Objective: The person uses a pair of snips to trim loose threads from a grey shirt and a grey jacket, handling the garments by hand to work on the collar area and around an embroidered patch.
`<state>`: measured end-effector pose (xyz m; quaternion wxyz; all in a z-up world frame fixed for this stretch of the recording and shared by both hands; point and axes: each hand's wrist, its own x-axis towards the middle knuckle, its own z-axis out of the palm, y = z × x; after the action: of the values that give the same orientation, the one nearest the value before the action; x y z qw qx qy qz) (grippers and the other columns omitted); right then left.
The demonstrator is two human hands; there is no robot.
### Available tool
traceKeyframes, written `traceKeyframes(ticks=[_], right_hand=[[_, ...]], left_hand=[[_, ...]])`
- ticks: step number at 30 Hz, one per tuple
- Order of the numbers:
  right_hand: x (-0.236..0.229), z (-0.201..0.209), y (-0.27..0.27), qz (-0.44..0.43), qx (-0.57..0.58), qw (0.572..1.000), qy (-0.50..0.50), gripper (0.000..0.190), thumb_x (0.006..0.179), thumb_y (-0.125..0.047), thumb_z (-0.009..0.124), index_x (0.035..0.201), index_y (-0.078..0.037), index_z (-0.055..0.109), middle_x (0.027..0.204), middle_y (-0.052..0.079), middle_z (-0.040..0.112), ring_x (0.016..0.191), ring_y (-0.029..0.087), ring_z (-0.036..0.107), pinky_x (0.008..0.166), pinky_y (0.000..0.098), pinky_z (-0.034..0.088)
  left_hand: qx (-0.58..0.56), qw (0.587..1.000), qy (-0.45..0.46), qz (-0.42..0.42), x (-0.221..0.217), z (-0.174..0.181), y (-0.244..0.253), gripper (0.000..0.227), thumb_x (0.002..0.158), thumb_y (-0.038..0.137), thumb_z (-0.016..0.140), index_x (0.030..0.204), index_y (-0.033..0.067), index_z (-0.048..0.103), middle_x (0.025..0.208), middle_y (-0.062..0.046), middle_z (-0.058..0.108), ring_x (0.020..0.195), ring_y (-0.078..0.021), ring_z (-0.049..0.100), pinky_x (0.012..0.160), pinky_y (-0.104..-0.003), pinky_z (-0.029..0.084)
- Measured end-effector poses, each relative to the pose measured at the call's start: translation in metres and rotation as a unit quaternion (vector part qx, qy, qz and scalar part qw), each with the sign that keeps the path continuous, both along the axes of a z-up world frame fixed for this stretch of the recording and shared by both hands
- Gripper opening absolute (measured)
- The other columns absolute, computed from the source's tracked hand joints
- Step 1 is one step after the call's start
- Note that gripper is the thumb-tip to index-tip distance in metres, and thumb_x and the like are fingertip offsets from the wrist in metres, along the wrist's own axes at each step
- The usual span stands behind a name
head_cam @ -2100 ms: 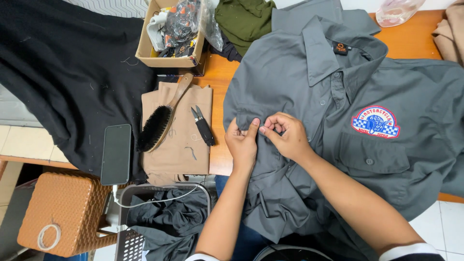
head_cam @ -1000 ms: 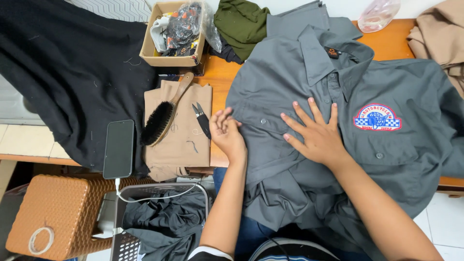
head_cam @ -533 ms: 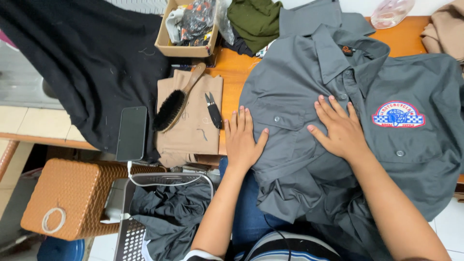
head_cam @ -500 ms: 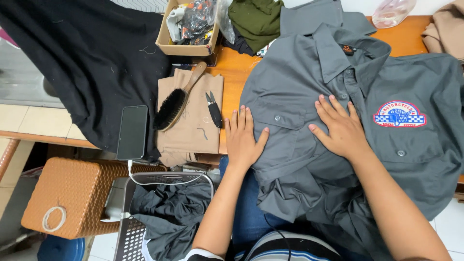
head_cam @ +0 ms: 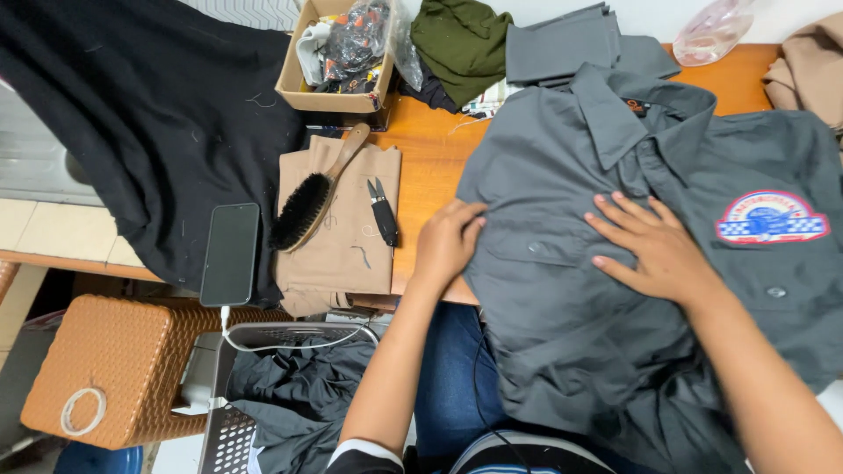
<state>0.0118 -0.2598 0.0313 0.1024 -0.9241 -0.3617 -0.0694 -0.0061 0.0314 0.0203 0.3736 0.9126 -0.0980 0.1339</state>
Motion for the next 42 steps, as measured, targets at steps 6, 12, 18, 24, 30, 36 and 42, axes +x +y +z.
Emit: traceKeyframes(ticks=[6,12,18,24,30,36,42], right_hand=[[0.01,0.0,-0.045,0.048,-0.07,0.996,-0.006,0.07,0.07,-0.05,0.045,0.133,-0.024,0.03,0.143,0.003,0.024,0.131,0.019,0.024,0.102,0.0411,0.019],[0.009,0.006,-0.05,0.048,-0.071,0.996,-0.021,0.067,0.073,-0.042,0.039,0.135,-0.018,0.027,0.142,0.007,0.026,0.13,0.022,0.026,0.105,0.041,0.018],[-0.034,0.026,0.022,0.005,0.059,0.997,-0.05,0.063,0.069,-0.026,0.045,0.129,-0.01,0.036,0.139,0.015,0.034,0.13,0.031,0.03,0.1,0.0526,0.025],[-0.057,-0.011,0.042,0.08,0.08,0.992,-0.047,0.043,0.079,-0.035,0.044,0.119,-0.019,0.049,0.134,0.001,0.04,0.125,0.02,0.034,0.104,0.0405,0.02],[-0.059,-0.005,0.042,0.084,0.155,0.982,-0.062,0.034,0.076,-0.033,0.055,0.105,-0.017,0.06,0.121,0.004,0.053,0.115,0.023,0.046,0.099,0.0392,0.03],[-0.058,-0.003,0.039,0.081,0.175,0.98,-0.045,0.031,0.074,-0.033,0.059,0.1,-0.017,0.063,0.113,0.006,0.058,0.112,0.024,0.05,0.098,0.0395,0.032],[-0.058,0.001,0.04,0.089,0.193,0.976,-0.045,0.027,0.074,-0.031,0.06,0.095,-0.014,0.064,0.112,0.007,0.059,0.111,0.025,0.051,0.097,0.0394,0.032]], left_hand=[[0.0,1.0,-0.012,-0.006,-0.022,-0.006,-0.015,0.023,0.074,0.035,0.06,0.092,0.0215,0.065,0.077,0.015,0.062,0.074,-0.0084,0.059,0.068,-0.027,0.036],[0.025,0.997,-0.024,-0.069,-0.024,0.015,-0.014,0.037,0.072,0.043,0.058,0.099,0.0182,0.062,0.08,0.01,0.06,0.07,-0.0114,0.057,0.062,-0.03,0.029],[0.058,0.996,0.005,-0.072,-0.021,0.013,-0.014,0.06,0.055,0.052,0.066,0.104,0.0183,0.058,0.081,0.008,0.055,0.071,-0.0114,0.055,0.066,-0.031,0.029],[-0.009,0.994,-0.015,-0.105,-0.026,0.025,-0.014,0.054,0.053,0.036,0.073,0.1,0.011,0.061,0.077,-0.001,0.059,0.076,-0.0198,0.06,0.068,-0.03,0.03],[-0.021,0.987,-0.122,-0.103,-0.019,0.006,-0.02,0.018,0.067,0.025,0.063,0.083,0.0151,0.064,0.062,0.003,0.054,0.059,-0.0176,0.057,0.06,-0.029,0.034],[-0.122,0.982,-0.106,-0.1,-0.031,0.001,-0.042,0.013,0.069,0.017,0.066,0.082,0.0167,0.065,0.059,0.005,0.055,0.057,-0.0159,0.057,0.057,-0.024,0.04],[-0.155,0.981,0.048,-0.103,-0.029,-0.007,-0.043,0.019,0.063,0.013,0.069,0.081,0.0095,0.065,0.062,-0.001,0.058,0.053,-0.0167,0.05,0.059,-0.028,0.04]])
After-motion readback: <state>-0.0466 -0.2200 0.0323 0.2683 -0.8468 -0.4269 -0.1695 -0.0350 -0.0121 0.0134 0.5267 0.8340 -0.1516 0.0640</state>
